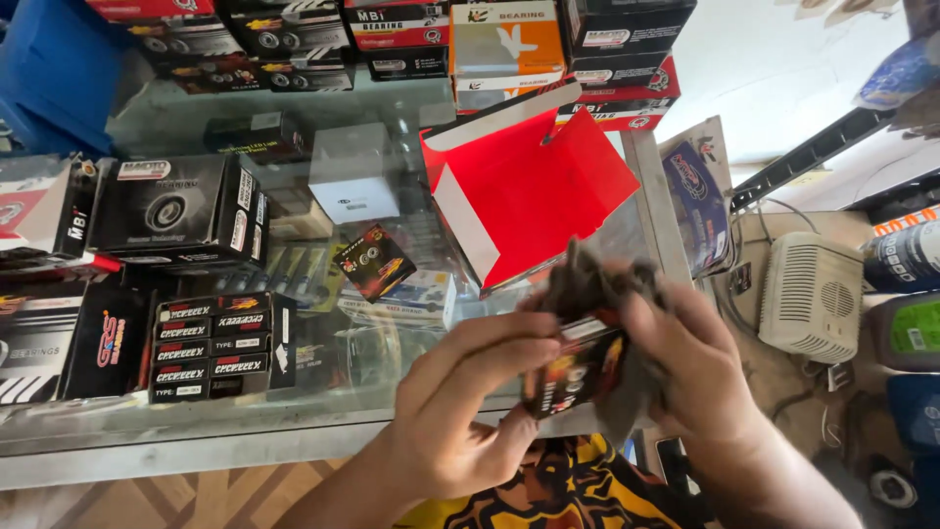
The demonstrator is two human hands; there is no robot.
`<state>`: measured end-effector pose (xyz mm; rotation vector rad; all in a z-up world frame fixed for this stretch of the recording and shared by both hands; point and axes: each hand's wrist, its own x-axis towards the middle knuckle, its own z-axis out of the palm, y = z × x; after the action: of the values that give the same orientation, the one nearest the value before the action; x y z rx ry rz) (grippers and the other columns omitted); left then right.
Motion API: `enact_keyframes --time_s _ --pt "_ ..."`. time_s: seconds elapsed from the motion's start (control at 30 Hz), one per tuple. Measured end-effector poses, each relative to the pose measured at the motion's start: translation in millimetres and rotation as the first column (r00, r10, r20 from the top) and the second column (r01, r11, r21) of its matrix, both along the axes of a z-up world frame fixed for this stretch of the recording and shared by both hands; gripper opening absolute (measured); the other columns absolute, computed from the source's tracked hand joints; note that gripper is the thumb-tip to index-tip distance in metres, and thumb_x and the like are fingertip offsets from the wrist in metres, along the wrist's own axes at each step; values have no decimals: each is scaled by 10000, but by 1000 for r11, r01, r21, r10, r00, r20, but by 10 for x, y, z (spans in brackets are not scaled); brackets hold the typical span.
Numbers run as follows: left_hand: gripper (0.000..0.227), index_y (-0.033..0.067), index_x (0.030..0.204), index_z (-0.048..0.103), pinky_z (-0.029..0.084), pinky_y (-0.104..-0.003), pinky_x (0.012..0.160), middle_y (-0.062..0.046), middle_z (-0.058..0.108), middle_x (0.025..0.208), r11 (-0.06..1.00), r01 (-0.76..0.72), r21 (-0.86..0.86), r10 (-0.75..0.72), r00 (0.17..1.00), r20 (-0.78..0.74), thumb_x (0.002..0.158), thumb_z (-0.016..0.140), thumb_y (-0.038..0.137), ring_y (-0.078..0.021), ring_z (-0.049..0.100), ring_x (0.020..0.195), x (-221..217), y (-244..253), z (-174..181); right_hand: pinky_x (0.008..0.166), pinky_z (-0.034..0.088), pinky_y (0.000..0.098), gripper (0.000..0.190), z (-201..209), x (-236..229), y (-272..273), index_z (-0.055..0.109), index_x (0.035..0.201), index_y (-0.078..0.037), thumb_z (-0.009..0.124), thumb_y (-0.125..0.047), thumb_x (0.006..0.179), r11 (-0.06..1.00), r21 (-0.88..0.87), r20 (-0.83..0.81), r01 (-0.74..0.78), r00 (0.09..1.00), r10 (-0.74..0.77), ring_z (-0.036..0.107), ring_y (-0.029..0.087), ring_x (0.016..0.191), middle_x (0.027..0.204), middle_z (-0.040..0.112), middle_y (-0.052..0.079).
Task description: The person wipes the surface of a glass display counter with a cloth. They then pick up several small product boxes, wipe them individually, and place them back on the counter. The person also opens a larger red box, removes a smaller box from inside, and wipes it.
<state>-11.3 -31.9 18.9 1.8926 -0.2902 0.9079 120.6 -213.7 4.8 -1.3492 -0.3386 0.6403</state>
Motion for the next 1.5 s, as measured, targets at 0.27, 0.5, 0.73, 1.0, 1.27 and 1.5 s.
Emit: enact_keyframes --time_s 0.27,0.5,0.73,1.0,1.27,1.5 --pt "578 -51 1201 639 570 -456 989 -166 681 1207 959 -162 232 164 986 11 638 772 -44 -337 657 1052 63 59 152 470 427 213 264 253 -121 162 797 1012 20 815 -104 780 973 -164 397 -163 892 217 517 81 499 641 705 20" --pt "591 -21 1130 611 531 -447 870 -142 664 1067 932 -281 228 274 960 64 650 894 176 -297 620 894 18 60 30 358 373 210 287 323 -141 58 672 1052 82 680 -109 838 989 -79 442 126 894 -78 507 96 399 833 734 149" --pt "729 -15 1219 583 548 -465 906 -161 667 1193 922 -226 315 229 973 30 667 1018 177 -305 643 986 21 99 13 580 606 251 557 270 15 4 768 1163 -14 902 -75 626 914 -406 466 -2 860 209 745 136 607 838 867 85" --pt "483 38 1213 629 568 -440 864 -202 544 1347 724 -394 566 550 825 -129 817 832 226 -365 596 1160 -8 815 -3 447 469 252 326 206 564 -33 835 1107 18 781 -27 788 846 -460 285 -270 857 429 635 127 464 704 867 107" --pt "804 49 1404 540 497 -494 910 -197 630 1278 577 -281 767 743 569 -351 702 832 309 -409 601 1092 5 1042 -479 517 501 277 256 50 530 247 843 1027 -109 822 -153 775 732 -630 462 -259 633 621 630 145 540 837 829 -3" --pt "627 49 1219 577 523 -422 718 -135 689 984 718 -467 516 667 675 -315 677 856 197 -314 663 815 -15 960 -139 502 498 254 204 441 364 262 778 963 -32 802 -16 762 901 -425 655 -82 660 369 668 143 545 928 734 45"
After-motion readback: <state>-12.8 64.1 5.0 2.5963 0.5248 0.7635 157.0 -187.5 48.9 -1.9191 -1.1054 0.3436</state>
